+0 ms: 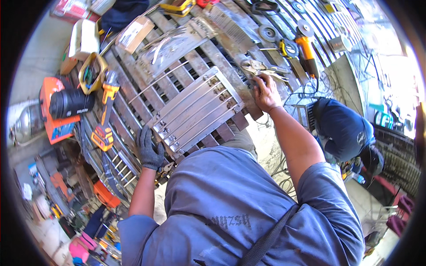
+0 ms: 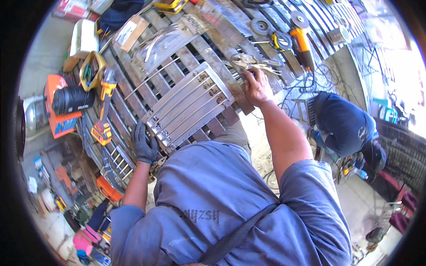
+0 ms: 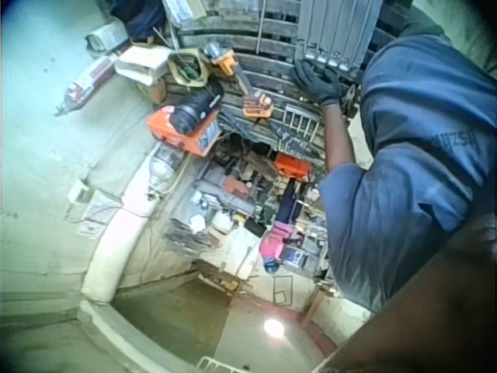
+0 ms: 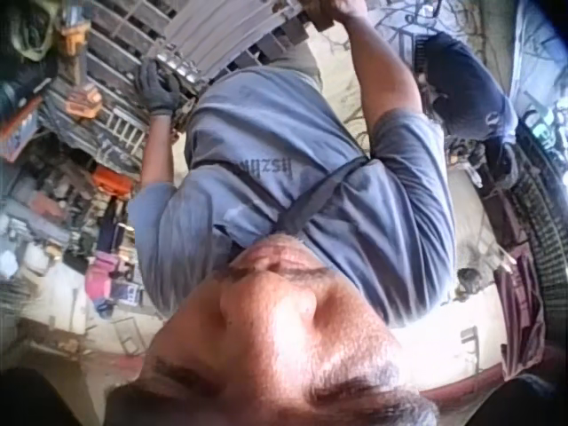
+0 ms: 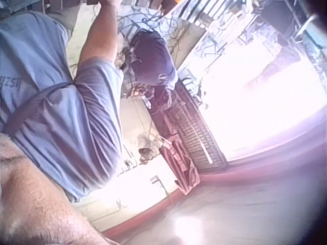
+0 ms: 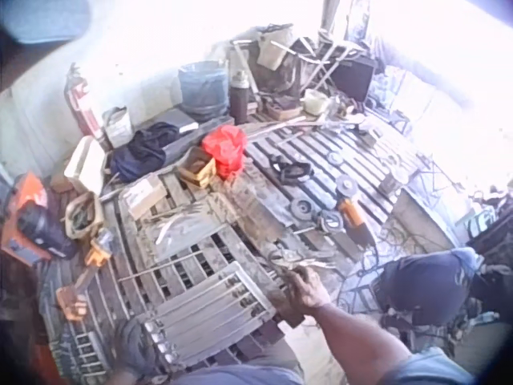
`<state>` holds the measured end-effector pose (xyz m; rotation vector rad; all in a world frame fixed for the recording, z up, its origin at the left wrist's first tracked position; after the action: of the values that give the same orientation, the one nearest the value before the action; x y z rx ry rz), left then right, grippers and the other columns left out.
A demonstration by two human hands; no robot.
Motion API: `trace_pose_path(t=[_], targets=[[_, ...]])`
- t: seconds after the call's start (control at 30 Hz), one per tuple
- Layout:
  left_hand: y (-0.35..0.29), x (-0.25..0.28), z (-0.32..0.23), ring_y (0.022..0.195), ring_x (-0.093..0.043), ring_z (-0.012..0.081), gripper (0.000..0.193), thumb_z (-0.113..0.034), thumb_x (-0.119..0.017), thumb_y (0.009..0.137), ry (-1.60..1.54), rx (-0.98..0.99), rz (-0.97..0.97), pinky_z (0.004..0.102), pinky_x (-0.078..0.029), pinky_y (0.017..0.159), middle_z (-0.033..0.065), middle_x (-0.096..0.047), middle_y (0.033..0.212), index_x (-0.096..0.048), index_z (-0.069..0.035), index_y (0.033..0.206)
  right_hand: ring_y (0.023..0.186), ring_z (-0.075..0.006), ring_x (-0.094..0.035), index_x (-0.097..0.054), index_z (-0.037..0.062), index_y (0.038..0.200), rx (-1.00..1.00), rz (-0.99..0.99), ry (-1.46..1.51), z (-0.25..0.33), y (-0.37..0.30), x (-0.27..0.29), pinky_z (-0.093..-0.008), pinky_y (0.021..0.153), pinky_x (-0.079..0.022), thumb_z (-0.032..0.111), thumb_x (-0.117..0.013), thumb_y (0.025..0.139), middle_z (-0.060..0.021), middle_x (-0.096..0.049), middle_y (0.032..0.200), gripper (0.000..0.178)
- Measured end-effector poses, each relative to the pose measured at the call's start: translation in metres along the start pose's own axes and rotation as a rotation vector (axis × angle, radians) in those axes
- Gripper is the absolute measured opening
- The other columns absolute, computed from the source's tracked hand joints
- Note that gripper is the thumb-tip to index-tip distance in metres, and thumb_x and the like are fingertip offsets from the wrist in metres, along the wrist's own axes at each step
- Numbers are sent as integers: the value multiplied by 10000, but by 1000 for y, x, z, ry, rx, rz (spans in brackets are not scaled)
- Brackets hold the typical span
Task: Measuring and welding metal rods into a frame structure.
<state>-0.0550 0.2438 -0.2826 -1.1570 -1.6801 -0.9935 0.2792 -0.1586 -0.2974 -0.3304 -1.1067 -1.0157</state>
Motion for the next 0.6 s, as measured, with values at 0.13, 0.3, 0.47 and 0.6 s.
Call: trace_pose_path(t=[0.13,0.3,0.47,0.6], targets=[[-1,1,0,1490,-373,472,729,-257,-662,829,17,13,48,555,-259,1257,231,-466,1575,-498,26,1481,1202,-406,-587,-640,97,1270,0,-1,15,4,1,5,-499,1037,-492,84,-679,896,-186,-571,1292,376],[1,0,0,1487,-367,482,732,-292,-651,857,-3,8,42,566,-241,1261,254,-474,1548,-485,64,1474,1168,-382,-579,-648,124,1282,2,-8,34,2,1,4,-492,1004,-487,115,-663,895,-166,-565,1269,387],[-1,-1,4,1488,-369,482,738,-312,-638,876,34,-14,35,565,-242,1262,257,-470,1549,-474,72,1485,1182,-391,-583,-651,115,1259,-20,17,38,5,3,5,-491,1018,-493,103,-675,894,-171,-568,1274,366],[0,-2,2,1493,-365,477,736,-300,-640,870,29,7,43,563,-241,1264,250,-466,1556,-474,63,1488,1200,-400,-586,-652,99,1245,-19,10,37,5,3,6,-488,1038,-494,77,-690,884,-177,-573,1287,364]])
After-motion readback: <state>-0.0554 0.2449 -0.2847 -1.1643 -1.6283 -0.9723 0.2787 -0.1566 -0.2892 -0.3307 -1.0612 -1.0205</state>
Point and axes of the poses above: each hand's wrist, its own y-axis towards the middle knuckle, its own x-axis out of the back of the hand, z = x × y, the point moved 4 cm from there along y, towards the middle knuckle
